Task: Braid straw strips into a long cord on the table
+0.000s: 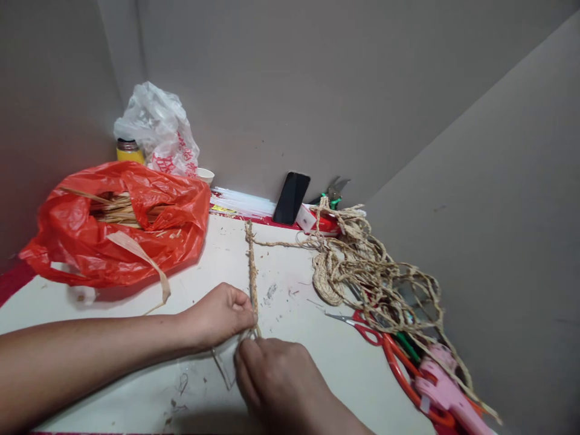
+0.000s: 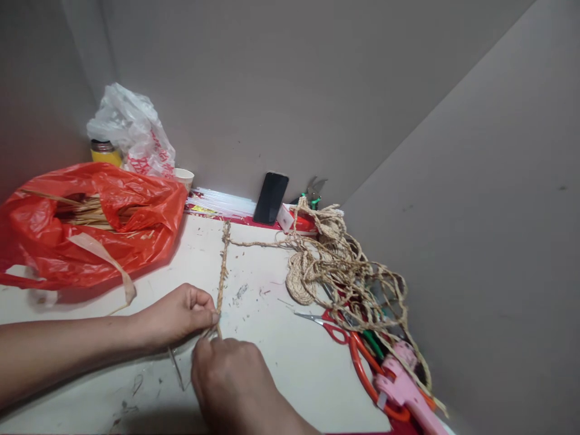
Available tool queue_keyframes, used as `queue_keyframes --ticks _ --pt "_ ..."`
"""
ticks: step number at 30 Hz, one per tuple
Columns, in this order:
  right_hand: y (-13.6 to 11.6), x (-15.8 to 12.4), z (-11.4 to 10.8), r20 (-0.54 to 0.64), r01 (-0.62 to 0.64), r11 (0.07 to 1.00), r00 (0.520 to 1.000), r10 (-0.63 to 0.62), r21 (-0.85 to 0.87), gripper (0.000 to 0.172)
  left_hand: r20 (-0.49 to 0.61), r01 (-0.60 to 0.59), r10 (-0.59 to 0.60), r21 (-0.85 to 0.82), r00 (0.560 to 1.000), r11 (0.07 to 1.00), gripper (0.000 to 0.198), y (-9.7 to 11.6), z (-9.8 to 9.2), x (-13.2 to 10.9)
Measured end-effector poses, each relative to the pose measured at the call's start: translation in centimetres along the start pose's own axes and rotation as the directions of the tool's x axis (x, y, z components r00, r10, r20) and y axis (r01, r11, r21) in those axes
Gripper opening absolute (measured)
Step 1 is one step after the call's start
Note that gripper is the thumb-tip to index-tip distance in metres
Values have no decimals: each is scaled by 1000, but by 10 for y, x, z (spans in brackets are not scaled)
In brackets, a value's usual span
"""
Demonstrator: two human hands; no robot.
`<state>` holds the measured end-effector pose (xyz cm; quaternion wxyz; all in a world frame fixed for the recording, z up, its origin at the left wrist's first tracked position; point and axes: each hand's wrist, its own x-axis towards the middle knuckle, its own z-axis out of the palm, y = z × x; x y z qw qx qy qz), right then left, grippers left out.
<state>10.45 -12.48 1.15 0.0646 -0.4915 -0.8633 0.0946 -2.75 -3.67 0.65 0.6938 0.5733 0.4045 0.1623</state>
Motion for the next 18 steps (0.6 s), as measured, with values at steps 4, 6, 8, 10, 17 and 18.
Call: queue_keyframes --ticks 4,6,8,10,17,18 --pt "8 -6 -18 -167 10 943 985 48 334 33 2 -2 2 -12 1000 1000 18 5 -3 -2" --pt "17 -5 -26 -282 -165 819 886 367 549 30 15 -11 11 -31 1000 999 19 6 -4 -3" --pt "26 1 -28 -176 -239 547 782 599 802 24 31 -32 34 -58 999 998 21 6 -5 -4" --pt "30 9 -23 90 -261 210 802 590 942 32 80 -74 83 -113 993 991 24 4 -6 -2" --pt "31 15 -10 446 -411 -181 858 254 893 39 117 -90 96 -56 988 994 21 4 -8 -4" --pt "33 14 -12 444 -409 -176 854 271 895 37 114 -102 105 -36 988 994 21 5 -8 -6"
